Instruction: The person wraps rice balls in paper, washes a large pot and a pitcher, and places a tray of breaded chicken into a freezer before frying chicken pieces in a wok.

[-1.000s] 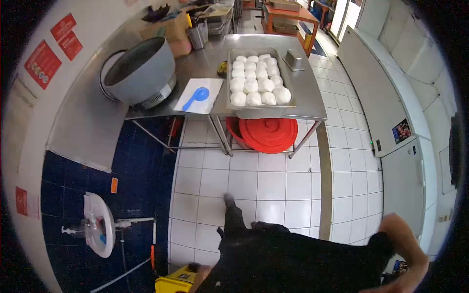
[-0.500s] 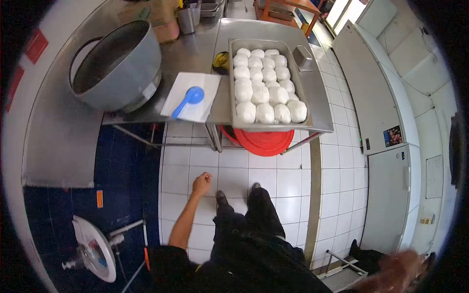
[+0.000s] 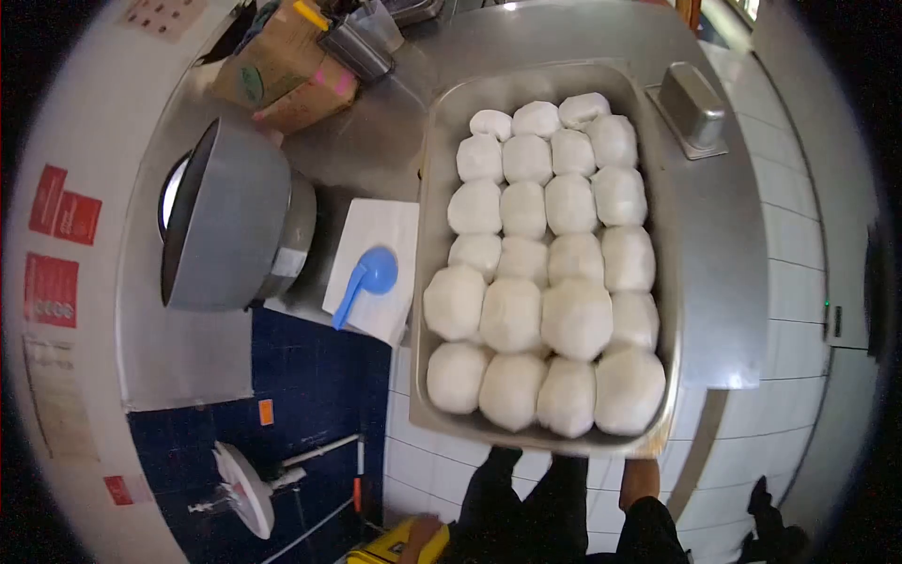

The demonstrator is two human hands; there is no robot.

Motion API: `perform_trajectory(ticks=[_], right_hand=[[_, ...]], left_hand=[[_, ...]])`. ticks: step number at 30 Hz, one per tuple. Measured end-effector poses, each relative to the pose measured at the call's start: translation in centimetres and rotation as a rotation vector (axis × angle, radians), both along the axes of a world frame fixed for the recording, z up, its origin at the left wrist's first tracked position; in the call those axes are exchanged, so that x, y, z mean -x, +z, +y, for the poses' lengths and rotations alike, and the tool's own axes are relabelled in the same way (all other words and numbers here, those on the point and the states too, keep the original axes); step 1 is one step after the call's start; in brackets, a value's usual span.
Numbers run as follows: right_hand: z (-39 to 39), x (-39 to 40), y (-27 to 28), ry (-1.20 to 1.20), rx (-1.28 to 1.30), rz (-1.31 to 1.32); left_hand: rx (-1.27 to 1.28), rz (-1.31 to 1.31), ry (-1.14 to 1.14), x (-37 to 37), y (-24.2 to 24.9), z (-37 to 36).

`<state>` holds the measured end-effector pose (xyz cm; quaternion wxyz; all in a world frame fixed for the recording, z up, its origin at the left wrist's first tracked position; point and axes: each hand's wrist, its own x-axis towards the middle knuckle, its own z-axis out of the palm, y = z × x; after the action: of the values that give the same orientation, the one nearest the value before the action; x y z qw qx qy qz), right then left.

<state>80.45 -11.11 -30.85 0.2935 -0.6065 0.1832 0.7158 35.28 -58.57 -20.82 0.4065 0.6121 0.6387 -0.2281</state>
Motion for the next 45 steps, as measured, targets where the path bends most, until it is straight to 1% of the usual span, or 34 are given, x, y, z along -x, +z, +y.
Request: perform_trajectory(ticks=[1, 2, 3, 4, 5, 7, 14, 18, 19, 21, 22, 23, 24, 25, 26, 28, 29, 30, 32, 34, 36, 37, 38, 39, 40, 41, 42, 43, 44, 45], right_hand=[[-1.6, -1.1, -0.7, -0.014, 0.028, -0.051], [-2.8, -1.5, -1.5, -0.020, 0.052, -0.082], [-4.0, -1.7, -2.0, -0.022, 0.080, -0.103], [-4.8, -1.6, -2.7, -0.013, 0.096, -0.117], [-5.5, -1.4, -4.0, 0.004, 0.107, -0.123], [-6.3, -0.7, -4.6, 0.054, 0.141, -0.140], [-3.8, 2.1, -5.0, 0.252, 0.143, -0.129], [-2.7, 2.8, -6.2, 0.337, 0.127, -0.132], [-2.6, 3.0, -6.6, 0.352, 0.126, -0.133], [-3.1, 3.4, -7.0, 0.384, 0.124, -0.132], [-3.0, 3.3, -7.2, 0.397, 0.121, -0.135], [-3.0, 3.2, -7.4, 0.411, 0.112, -0.143], [-2.9, 3.3, -7.5, 0.423, 0.104, -0.147], [-2.9, 3.1, -7.5, 0.440, 0.093, -0.160], [-2.8, 3.1, -7.4, 0.454, 0.084, -0.165], [-2.8, 3.1, -6.8, 0.495, 0.057, -0.190], [-2.3, 3.1, -6.3, 0.524, 0.035, -0.207], [-1.7, 2.8, -5.9, 0.573, 0.002, -0.233], [-0.2, 1.9, -5.7, 0.725, -0.078, -0.321], [1.6, 1.4, -4.7, 0.933, -0.167, -0.456], [2.6, 1.1, -4.2, 1.149, -0.301, -0.633], [2.5, 0.7, -4.7, 1.261, -0.383, -0.734], [1.7, 0.1, -5.9, 1.371, -0.498, -0.834], [1.3, -0.4, -7.0, 1.470, -0.647, -0.945], [0.2, -0.8, -9.9, 1.539, -0.847, -1.058], [0.8, 0.4, -5.1, 1.521, -0.936, -0.952], [0.1, 2.4, -0.3, 1.505, -1.013, -0.842], [0.2, 6.3, 5.0, 1.552, -1.057, -0.810], [-0.1, 10.2, 9.1, 1.598, -1.097, -0.774], [0.6, 16.4, 14.7, 1.892, -1.212, -0.832]], left_hand=[[-0.190, 0.249, -0.032, -2.4, 8.7, 4.0], [-0.066, 0.137, 0.353, -3.5, 11.8, 6.7], [0.119, 0.032, 0.901, -4.0, 12.0, 7.1], [0.245, -0.038, 1.350, -3.9, 12.2, 7.4], [0.310, -0.053, 1.584, -3.9, 12.9, 8.2], [0.373, -0.070, 1.706, -4.0, 14.4, 9.3], [0.450, -0.093, 1.866, -5.4, 16.6, 11.9], [0.530, -0.122, 1.860, -5.6, 16.8, 11.2], [0.511, -0.110, 1.872, -5.7, 16.6, 11.5], [0.286, -0.032, 2.005, -6.5, 19.1, 17.7], [0.286, -0.029, 2.010, -6.0, 18.7, 16.0], [0.228, -0.264, 2.082, -5.0, 17.4, 12.3], [0.168, -0.512, 2.133, -4.5, 16.3, 10.5], [0.173, -0.525, 2.130, -4.9, 16.1, 11.4], [0.136, -0.357, 1.878, -5.1, 16.6, 12.6], [0.060, -0.052, 1.344, -5.1, 20.0, 18.6], [0.100, -0.013, 1.610, -5.1, 20.4, 20.9], [0.090, -0.044, 1.600, -4.3, 21.0, 22.8], [-0.258, -0.105, 1.349, -2.5, 22.2, 25.7], [-0.423, -0.061, 1.287, 1.4, 20.6, 27.2], [-0.719, -0.100, 1.156, 5.4, 22.2, 33.3], [-0.728, 0.122, 1.068, 7.8, 22.7, 35.8], [-0.875, 0.109, 0.996, 9.7, 24.9, 39.6], [-0.989, 0.092, 1.006, 12.3, 24.5, 42.0], [-1.071, 0.070, 0.960, 13.7, 27.1, 45.4], [-1.154, 0.063, 0.889, 16.0, 27.3, 47.6], [-1.253, 0.092, 0.769, 18.3, 27.5, 49.7], [-1.340, 0.122, 0.648, 20.1, 27.9, 51.4], [-1.335, 0.130, 0.599, 21.5, 28.4, 52.7], [-1.336, 0.137, 0.553, 22.9, 28.8, 54.4]])
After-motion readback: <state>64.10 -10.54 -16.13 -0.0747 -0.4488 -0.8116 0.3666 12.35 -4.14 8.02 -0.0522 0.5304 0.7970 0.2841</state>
